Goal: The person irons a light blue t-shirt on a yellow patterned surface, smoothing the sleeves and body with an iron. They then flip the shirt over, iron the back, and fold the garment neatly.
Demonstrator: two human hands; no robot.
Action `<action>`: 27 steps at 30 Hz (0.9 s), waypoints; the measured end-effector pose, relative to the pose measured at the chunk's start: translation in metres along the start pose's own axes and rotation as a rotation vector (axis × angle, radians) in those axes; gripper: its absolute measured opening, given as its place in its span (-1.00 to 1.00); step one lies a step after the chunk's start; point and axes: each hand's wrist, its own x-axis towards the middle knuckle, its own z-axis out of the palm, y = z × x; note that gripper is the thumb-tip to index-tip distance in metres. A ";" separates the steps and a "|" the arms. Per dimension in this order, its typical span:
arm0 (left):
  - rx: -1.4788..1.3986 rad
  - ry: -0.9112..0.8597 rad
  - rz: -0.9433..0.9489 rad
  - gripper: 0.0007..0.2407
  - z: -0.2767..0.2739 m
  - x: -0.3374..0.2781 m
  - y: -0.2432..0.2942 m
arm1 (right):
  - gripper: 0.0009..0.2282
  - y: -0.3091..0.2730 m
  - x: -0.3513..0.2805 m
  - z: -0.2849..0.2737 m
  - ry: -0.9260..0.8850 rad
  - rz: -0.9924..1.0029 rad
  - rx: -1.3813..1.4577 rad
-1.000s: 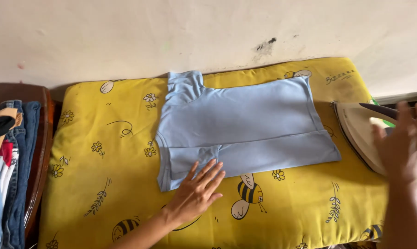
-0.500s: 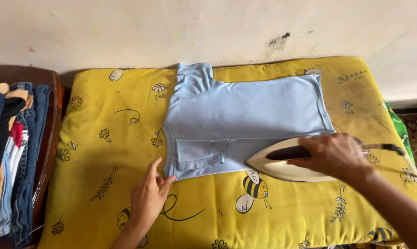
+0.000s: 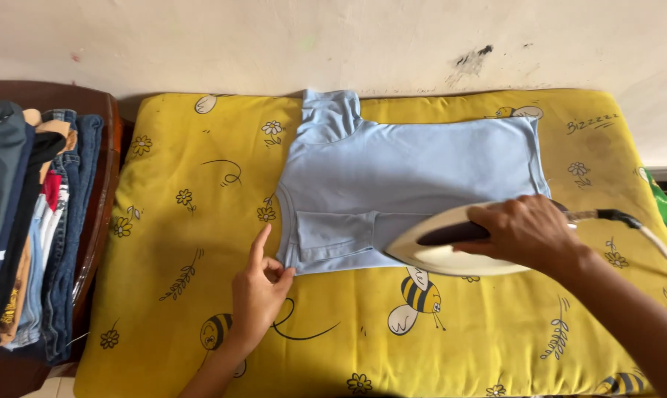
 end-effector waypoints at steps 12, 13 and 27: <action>-0.343 0.041 0.052 -0.20 0.003 0.004 -0.003 | -0.50 -0.052 -0.019 -0.034 0.072 0.172 0.031; -0.352 0.031 0.035 -0.19 0.003 0.003 -0.004 | -0.51 -0.042 -0.022 -0.051 -0.176 0.386 0.081; 0.217 -0.239 -0.039 -0.06 -0.036 0.092 0.021 | -0.17 0.209 -0.032 0.044 -0.214 0.999 -0.017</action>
